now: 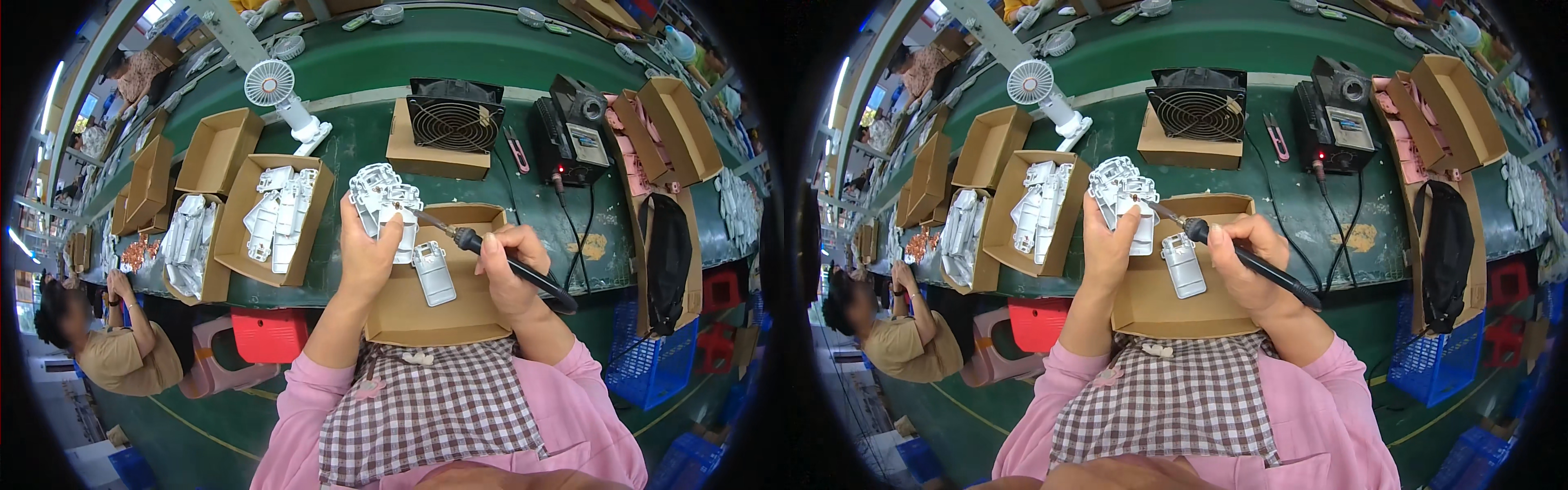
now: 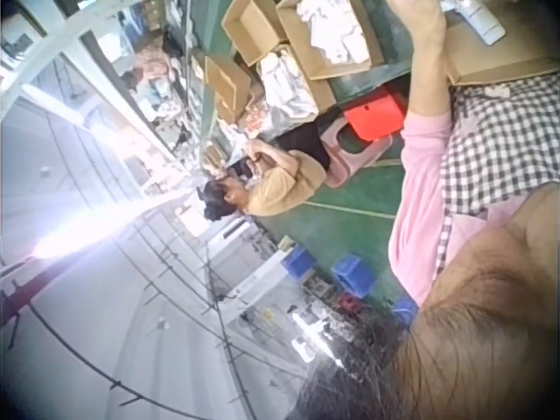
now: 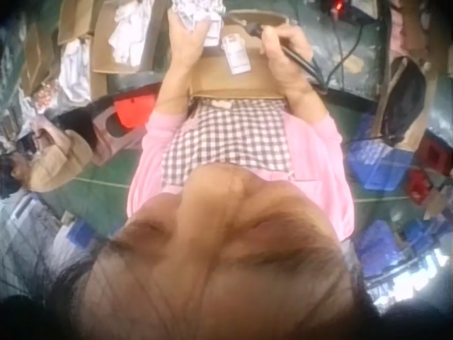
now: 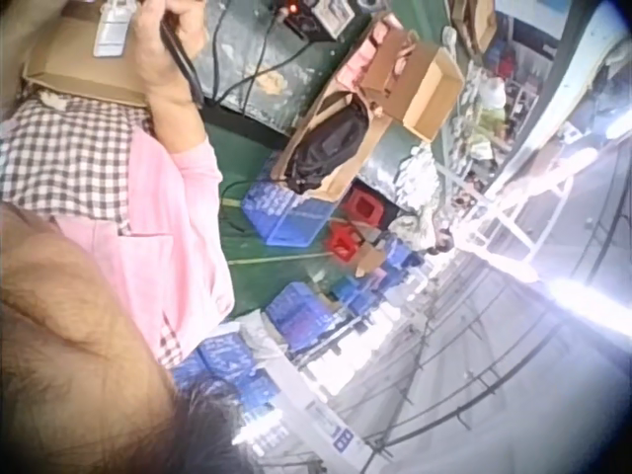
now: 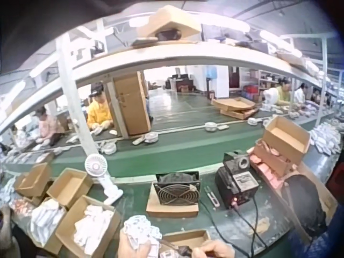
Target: The person solders components onto plastic casings using a soldering iron and places the casings into a cardboard box. The person then retrieves additional plastic casings from another box and solders them with the soldering iron.
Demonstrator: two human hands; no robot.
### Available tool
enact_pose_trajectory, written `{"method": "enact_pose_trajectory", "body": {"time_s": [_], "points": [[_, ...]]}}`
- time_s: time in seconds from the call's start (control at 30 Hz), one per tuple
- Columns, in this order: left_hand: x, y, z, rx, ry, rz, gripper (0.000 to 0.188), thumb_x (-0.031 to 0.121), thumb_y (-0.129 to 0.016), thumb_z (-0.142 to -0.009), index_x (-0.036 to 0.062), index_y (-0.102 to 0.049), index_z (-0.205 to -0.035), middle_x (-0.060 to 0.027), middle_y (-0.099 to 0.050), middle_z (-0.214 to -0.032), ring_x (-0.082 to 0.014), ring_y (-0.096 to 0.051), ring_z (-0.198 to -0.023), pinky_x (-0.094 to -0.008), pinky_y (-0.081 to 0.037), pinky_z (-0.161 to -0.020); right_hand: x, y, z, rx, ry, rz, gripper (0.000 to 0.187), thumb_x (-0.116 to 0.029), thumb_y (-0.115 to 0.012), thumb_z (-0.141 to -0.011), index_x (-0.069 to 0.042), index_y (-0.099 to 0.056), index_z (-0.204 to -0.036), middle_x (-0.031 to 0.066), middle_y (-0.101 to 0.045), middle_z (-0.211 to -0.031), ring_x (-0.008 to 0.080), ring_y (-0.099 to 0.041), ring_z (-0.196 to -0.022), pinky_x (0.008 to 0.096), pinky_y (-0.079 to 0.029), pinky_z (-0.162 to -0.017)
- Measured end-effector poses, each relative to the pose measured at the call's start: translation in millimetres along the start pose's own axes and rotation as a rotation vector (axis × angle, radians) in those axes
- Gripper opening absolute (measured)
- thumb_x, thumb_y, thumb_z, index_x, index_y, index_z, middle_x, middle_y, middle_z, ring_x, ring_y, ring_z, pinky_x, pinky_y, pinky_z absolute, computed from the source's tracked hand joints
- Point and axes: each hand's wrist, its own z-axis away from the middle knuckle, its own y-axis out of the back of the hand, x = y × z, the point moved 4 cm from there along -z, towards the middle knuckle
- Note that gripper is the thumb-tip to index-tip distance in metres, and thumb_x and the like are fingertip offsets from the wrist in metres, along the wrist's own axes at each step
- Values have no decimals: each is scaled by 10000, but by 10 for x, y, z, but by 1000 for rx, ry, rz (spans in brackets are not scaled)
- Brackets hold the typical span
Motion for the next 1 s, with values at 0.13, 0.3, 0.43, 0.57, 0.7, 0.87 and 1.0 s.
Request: {"method": "enact_pose_trajectory", "body": {"time_s": [0.13,0.3,0.43,0.57,0.7,0.87,1.0], "points": [[-3,12,-5,3,-29,-24,507,22,-590,-828,-12,-336,-1266,-96,-567,-1098,-139,-570,-969,-275,-471,-830,9,-12,-18,7,17,8,156,-73,-642,-863,-32,-504,-802,31,-560,-636,61,-483,-538,221,-372,-481],[-5,24,-11,5,-60,-89,539,23,-596,-822,-23,-320,-1282,-105,-562,-1105,-151,-568,-982,-286,-469,-841,1,-20,-19,-24,12,68,128,-36,-567,-890,-19,-481,-796,50,-530,-631,75,-494,-502,207,-404,-479],[39,10,-2,3,-55,-75,551,21,-596,-817,-24,-313,-1287,-113,-554,-1118,-160,-562,-1001,-294,-467,-851,17,-32,-11,-21,10,67,131,-40,-566,-891,-21,-478,-795,50,-529,-630,75,-493,-500,206,-402,-474],[45,12,-4,-6,-42,-79,545,19,-590,-816,-21,-315,-1285,-116,-553,-1120,-162,-563,-1003,-295,-467,-853,0,-37,-18,-34,34,88,134,-45,-564,-892,-24,-476,-793,51,-527,-627,76,-490,-497,207,-400,-469],[16,26,-11,-4,-44,-77,544,16,-592,-813,-22,-317,-1281,-118,-559,-1114,-163,-569,-994,-294,-470,-847,-6,-46,-22,-31,29,86,133,-52,-561,-894,-25,-473,-798,49,-525,-617,80,-488,-491,211,-400,-465],[32,25,-1,1,-40,-89,544,8,-587,-804,-24,-320,-1277,-121,-572,-1096,-169,-582,-979,-297,-473,-841,-11,-31,-15,-5,50,63,126,-59,-550,-902,-27,-470,-809,50,-525,-613,86,-493,-488,215,-407,-466],[49,9,4,-20,-47,-84,548,6,-583,-803,-22,-318,-1282,-126,-566,-1109,-171,-579,-989,-299,-472,-847,-1,-36,3,44,-44,-18,148,-69,-613,-876,-44,-495,-789,29,-554,-610,66,-482,-531,225,-379,-506]]}}
